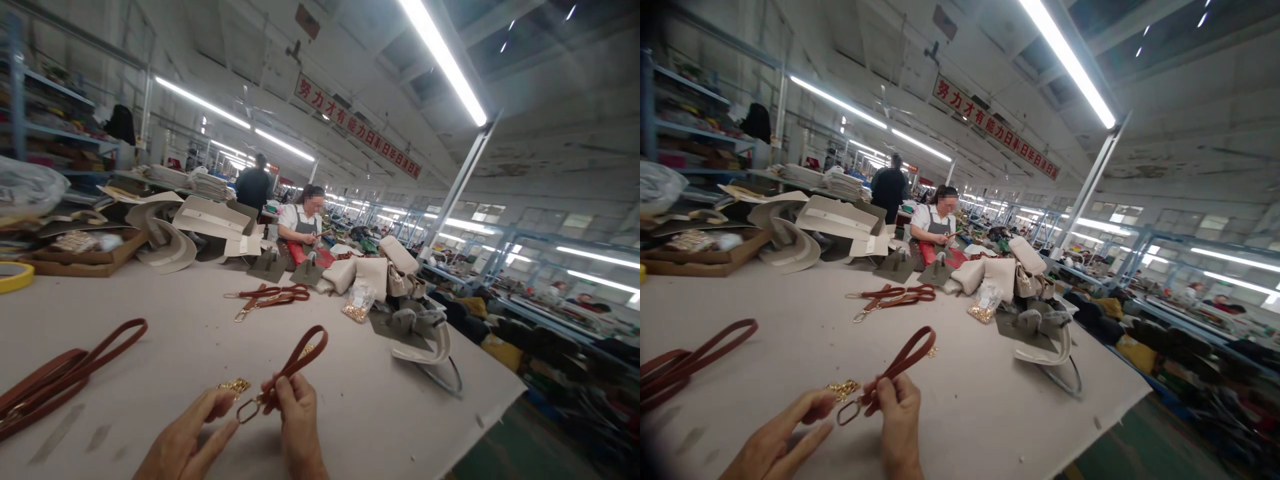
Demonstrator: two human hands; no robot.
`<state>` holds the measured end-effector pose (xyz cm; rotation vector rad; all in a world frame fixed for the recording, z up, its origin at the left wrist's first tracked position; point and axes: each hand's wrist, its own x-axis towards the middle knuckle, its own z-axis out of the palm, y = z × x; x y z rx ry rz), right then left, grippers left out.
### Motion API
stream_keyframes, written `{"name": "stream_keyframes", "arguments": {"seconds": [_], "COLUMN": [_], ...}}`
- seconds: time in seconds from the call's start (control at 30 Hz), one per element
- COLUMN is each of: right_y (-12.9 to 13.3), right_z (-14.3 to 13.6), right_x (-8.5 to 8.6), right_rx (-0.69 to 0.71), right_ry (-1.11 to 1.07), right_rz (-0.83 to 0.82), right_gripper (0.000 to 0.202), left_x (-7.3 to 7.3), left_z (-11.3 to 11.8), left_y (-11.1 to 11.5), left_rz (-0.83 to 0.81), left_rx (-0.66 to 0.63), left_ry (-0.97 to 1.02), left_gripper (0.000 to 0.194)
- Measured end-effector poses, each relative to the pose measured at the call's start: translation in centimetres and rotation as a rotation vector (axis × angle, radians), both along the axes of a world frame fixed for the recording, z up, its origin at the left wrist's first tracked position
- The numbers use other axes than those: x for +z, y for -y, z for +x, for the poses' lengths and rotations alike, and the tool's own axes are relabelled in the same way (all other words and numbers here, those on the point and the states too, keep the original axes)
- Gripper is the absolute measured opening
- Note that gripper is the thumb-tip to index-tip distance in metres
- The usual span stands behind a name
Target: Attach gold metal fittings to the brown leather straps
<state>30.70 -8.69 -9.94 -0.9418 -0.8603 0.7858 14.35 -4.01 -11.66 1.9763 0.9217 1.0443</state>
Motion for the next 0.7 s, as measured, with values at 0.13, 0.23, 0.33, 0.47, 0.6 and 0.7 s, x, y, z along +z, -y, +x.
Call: {"name": "stream_keyframes", "arguments": {"seconds": [0.13,0.23,0.33,0.47,0.6,0.7], "right_y": [3.9,10.2,18.0,27.0,31.4,32.4], "right_z": [2.5,5.4,8.9,12.9,15.0,15.7], "right_x": [-0.1,0.2,0.0,-3.4,-9.5,-13.2], "right_rx": [-0.117,-0.213,-0.374,-0.647,-0.757,-0.824], "right_ry": [-0.223,-0.204,-0.096,0.044,0.200,0.211], "right_rz": [-0.011,-0.050,-0.101,-0.285,-0.563,-0.619], "right_gripper": [0.030,0.029,0.029,0.032,0.039,0.045], "left_x": [0.3,0.4,0.5,0.9,1.3,1.4], "left_z": [-0.6,-0.7,-0.4,0.0,0.0,-0.1], "left_y": [-0.5,-0.8,-0.9,-0.7,-0.2,-0.2], "left_rz": [0.063,0.094,0.104,0.115,0.150,0.156], "left_rx": [0.022,0.058,0.084,0.132,0.173,0.173], "left_ry": [-0.123,-0.175,-0.241,-0.349,-0.415,-0.433], "left_gripper": [0.032,0.034,0.035,0.036,0.039,0.039]}}
